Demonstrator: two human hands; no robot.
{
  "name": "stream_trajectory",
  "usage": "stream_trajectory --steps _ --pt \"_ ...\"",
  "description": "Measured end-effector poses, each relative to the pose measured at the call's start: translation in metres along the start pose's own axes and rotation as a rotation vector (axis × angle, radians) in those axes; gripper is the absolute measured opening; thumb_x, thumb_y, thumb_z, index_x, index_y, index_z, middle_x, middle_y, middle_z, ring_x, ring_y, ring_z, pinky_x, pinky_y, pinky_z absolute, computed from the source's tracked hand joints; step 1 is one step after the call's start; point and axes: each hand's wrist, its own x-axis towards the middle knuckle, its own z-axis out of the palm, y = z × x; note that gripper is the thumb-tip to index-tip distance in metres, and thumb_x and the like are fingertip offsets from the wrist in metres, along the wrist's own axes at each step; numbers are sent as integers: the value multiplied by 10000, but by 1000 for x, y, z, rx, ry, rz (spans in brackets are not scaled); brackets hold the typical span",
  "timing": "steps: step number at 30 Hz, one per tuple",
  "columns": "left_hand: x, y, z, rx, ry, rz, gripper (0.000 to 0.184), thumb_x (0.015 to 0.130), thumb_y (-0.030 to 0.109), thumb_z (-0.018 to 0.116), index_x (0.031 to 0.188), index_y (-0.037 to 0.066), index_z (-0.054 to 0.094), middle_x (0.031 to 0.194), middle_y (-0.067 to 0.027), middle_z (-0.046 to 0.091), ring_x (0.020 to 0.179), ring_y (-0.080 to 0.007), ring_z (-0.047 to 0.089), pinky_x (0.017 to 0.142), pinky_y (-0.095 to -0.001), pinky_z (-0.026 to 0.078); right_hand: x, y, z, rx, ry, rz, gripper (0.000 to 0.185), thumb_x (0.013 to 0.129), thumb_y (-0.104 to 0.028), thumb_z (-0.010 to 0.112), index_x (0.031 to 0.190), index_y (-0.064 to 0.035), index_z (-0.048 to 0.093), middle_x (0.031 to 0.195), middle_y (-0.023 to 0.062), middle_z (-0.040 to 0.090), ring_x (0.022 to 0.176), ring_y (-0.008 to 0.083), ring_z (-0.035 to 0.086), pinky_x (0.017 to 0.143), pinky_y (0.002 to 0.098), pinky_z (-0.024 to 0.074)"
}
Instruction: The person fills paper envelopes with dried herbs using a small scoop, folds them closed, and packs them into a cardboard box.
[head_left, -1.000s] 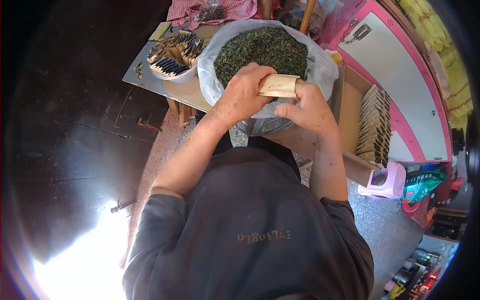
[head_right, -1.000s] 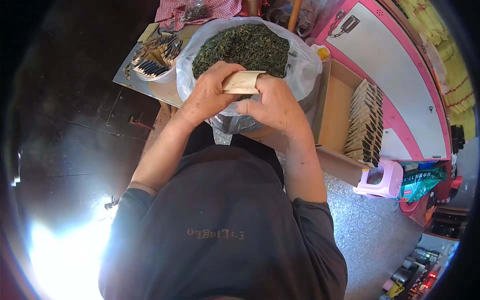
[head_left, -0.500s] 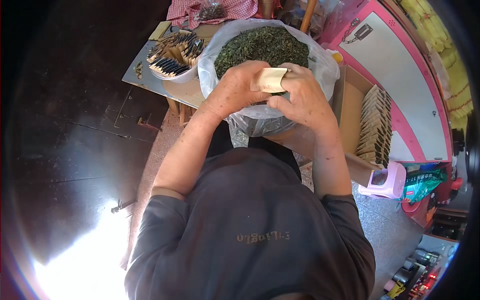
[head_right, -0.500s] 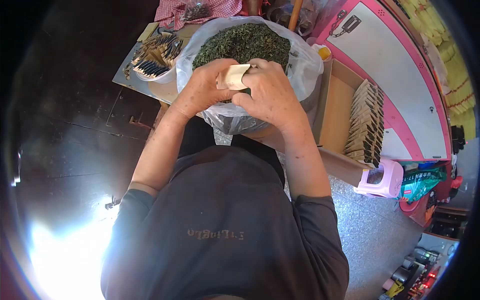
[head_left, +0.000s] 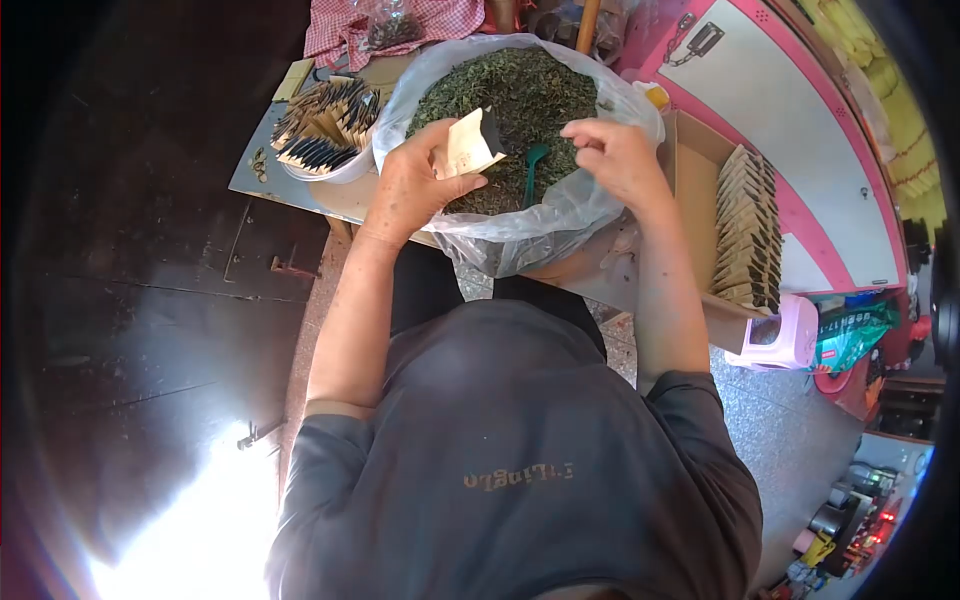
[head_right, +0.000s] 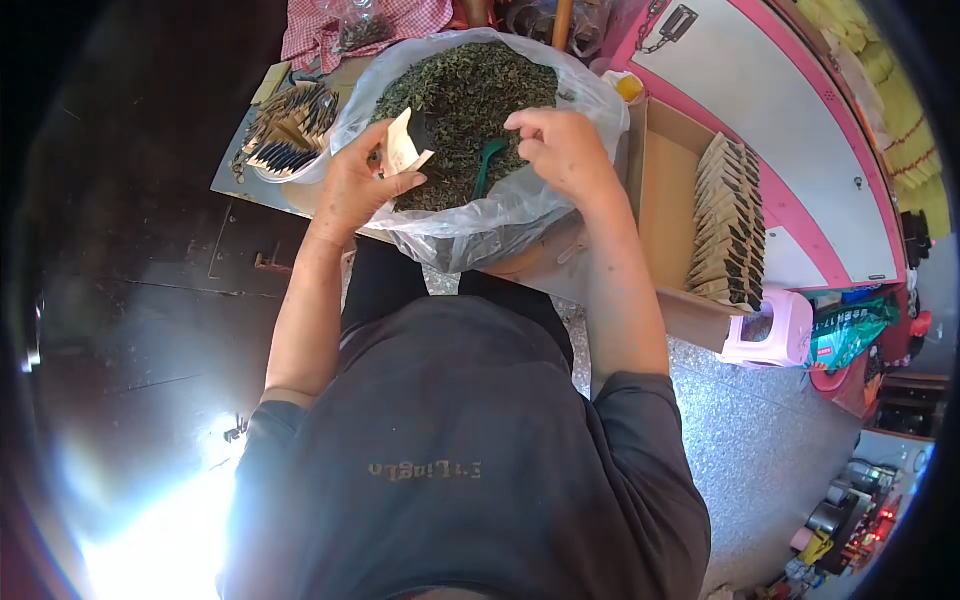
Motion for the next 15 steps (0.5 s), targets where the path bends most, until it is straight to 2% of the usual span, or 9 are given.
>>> stream_trajectory --steps 1,3,4,6,11,13,14,15 --pt "0 -1 -2 13 7 -4 628 617 150 845 1180 48 585 990 -93 677 901 -180 622 823 -294 476 1 2 5 0 -2 0 319 715 -38 607 1028 -43 665 853 68 660 787 167 615 720 289 478" --pt "-2 -7 -2 -59 35 -20 652 617 168 852 1199 51 582 978 -78 675 883 -152 609 800 -288 474 6 4 17 -262 -121 -50 326 701 -36 568 1003 -88 681 877 163 657 828 296 642 739 376 495" --pt "-1 -8 -3 -55 33 -21 652 617 168 852 1199 51 582 978 -78 675 883 -152 609 800 -288 474 6 5 26 -257 -121 -49 326 701 -36 568 1003 -88 681 877 163 657 828 296 642 739 376 495" --pt "-2 -11 -6 -4 31 -76 664 614 158 856 1208 48 579 949 -55 668 858 -135 592 792 -278 471 9 5 44 -292 -174 -192 336 698 -39 552 1004 -93 680 901 183 654 872 350 626 764 434 494" --pt "-3 -14 -6 -58 48 -82 668 614 146 857 1212 47 577 939 -44 658 846 -127 578 791 -273 470 23 23 69 -448 -215 -209 251 707 -61 555 927 -80 674 916 171 663 882 346 628 771 441 499" --pt "-4 -16 -8 -72 54 -91 668 615 145 858 1213 47 577 946 -45 658 849 -128 578 793 -273 470 23 28 70 -433 -27 -312 234 737 -74 569 952 -86 659 867 159 655 833 334 630 721 403 502" --pt "-3 -21 -8 -77 54 -99 667 617 147 857 1214 47 576 955 -49 659 855 -129 581 797 -276 472 24 28 68 -432 -31 -314 234 737 -74 569 952 -86 659 867 159 655 833 334 630 721 403 502" --pt "-4 -23 -8 -83 52 -112 666 620 149 856 1215 47 575 965 -54 660 861 -130 584 800 -278 473 25 29 66 -278 127 -214 189 757 -92 564 919 -83 662 849 151 661 803 337 633 711 392 503"
